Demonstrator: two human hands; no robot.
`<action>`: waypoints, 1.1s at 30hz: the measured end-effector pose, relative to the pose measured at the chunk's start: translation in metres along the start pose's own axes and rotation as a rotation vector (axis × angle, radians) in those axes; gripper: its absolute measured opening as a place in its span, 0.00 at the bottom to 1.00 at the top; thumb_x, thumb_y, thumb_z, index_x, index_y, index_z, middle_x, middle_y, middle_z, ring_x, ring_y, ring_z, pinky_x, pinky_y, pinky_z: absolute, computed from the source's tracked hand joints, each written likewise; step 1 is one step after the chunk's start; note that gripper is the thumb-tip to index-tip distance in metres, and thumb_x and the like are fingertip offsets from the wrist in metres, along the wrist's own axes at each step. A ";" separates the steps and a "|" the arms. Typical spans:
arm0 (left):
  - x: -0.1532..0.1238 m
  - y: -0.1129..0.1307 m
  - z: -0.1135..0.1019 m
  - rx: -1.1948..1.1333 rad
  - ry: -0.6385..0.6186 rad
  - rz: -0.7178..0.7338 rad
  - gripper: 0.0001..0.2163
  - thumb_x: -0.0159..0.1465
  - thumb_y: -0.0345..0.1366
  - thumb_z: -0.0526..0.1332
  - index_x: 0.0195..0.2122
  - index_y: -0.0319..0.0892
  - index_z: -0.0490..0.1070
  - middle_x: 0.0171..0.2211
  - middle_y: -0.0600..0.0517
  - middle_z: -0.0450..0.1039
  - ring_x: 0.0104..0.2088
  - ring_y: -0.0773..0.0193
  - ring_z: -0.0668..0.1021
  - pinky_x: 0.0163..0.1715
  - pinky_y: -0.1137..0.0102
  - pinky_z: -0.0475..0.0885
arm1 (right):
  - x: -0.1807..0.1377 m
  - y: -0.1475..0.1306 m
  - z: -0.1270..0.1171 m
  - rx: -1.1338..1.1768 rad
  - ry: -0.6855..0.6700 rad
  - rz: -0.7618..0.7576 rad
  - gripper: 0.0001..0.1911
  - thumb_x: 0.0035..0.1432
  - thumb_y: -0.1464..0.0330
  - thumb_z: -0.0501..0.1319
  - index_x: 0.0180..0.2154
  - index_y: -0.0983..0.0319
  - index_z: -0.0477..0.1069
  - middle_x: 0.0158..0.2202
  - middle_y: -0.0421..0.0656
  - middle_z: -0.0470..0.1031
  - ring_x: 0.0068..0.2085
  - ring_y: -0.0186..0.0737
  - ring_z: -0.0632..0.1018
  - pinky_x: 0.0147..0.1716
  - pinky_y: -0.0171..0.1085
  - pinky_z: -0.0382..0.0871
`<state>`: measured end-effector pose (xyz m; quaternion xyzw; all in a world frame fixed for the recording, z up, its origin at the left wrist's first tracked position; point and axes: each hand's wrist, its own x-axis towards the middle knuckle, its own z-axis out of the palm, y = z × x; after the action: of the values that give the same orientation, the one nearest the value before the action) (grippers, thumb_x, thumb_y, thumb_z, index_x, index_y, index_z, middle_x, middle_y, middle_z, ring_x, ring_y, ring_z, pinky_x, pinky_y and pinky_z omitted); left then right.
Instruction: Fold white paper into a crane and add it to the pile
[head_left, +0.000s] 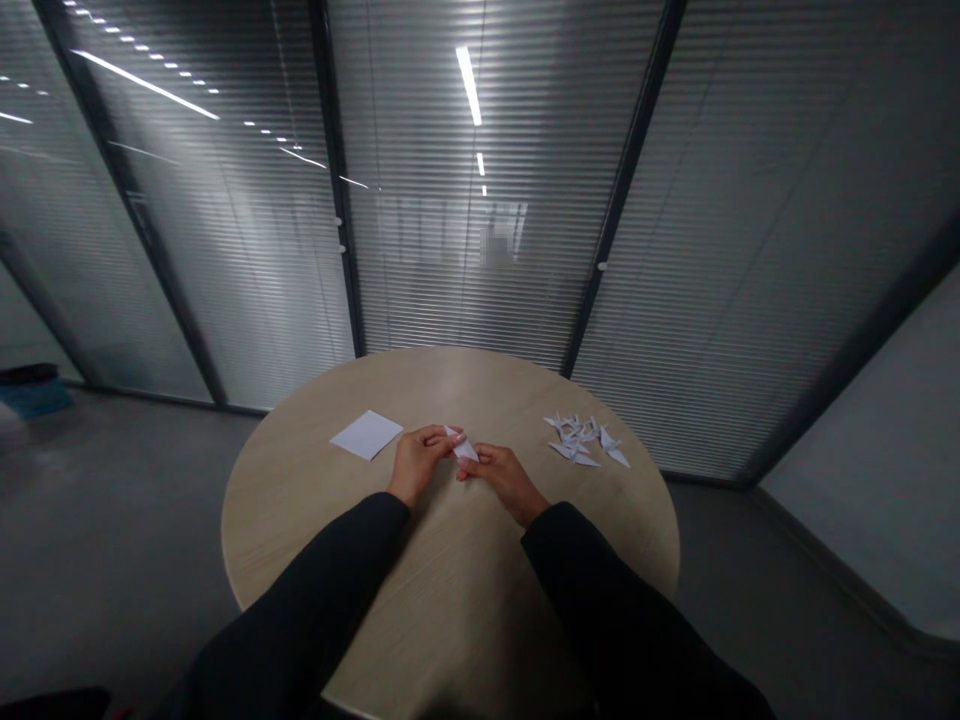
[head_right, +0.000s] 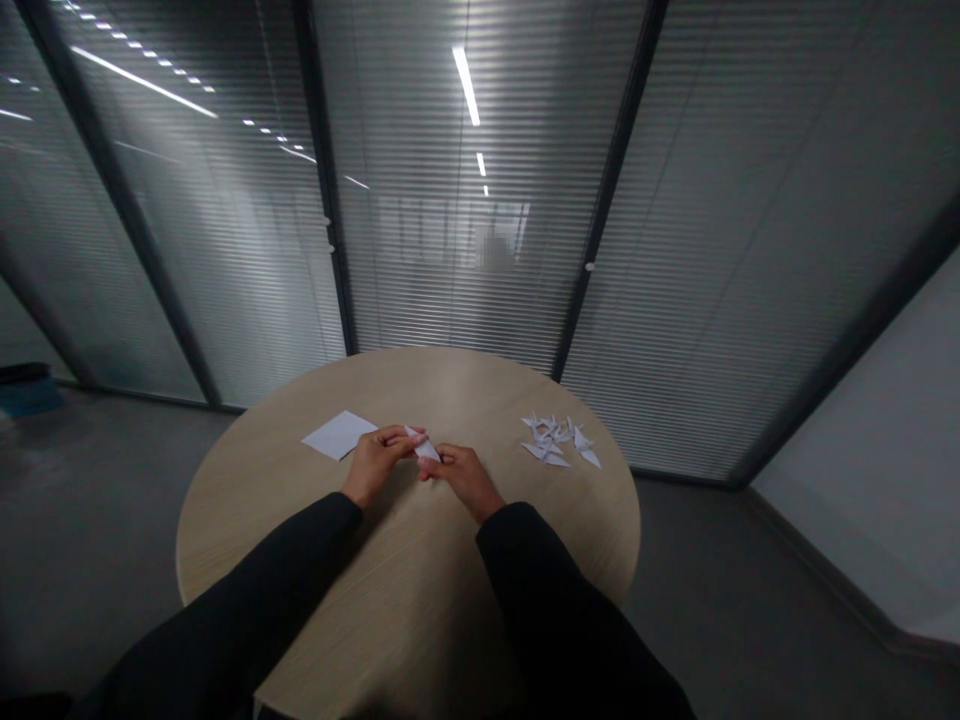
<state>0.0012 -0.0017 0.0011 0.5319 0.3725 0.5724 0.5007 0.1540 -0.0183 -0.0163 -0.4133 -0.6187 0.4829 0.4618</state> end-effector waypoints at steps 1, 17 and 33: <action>0.000 0.000 0.000 -0.005 0.001 -0.009 0.16 0.43 0.43 0.72 0.28 0.36 0.78 0.25 0.47 0.78 0.27 0.62 0.78 0.29 0.70 0.72 | 0.000 0.000 -0.001 0.000 -0.008 -0.001 0.17 0.46 0.55 0.66 0.27 0.65 0.74 0.26 0.42 0.76 0.29 0.36 0.73 0.34 0.36 0.62; -0.001 0.004 -0.001 0.031 -0.022 0.005 0.22 0.44 0.54 0.68 0.25 0.37 0.77 0.18 0.52 0.73 0.20 0.67 0.72 0.24 0.73 0.69 | 0.000 -0.001 -0.003 -0.097 -0.002 -0.037 0.19 0.50 0.53 0.63 0.27 0.64 0.78 0.28 0.43 0.79 0.30 0.38 0.73 0.34 0.36 0.62; -0.001 0.000 -0.003 0.154 0.082 0.001 0.19 0.49 0.52 0.65 0.17 0.39 0.71 0.14 0.54 0.67 0.15 0.69 0.69 0.18 0.74 0.62 | -0.003 -0.006 0.004 -0.001 -0.091 0.014 0.20 0.49 0.54 0.65 0.32 0.64 0.80 0.35 0.47 0.81 0.40 0.46 0.78 0.44 0.41 0.65</action>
<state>-0.0014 -0.0023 0.0002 0.5451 0.4354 0.5633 0.4426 0.1506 -0.0232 -0.0115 -0.3954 -0.6363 0.5041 0.4298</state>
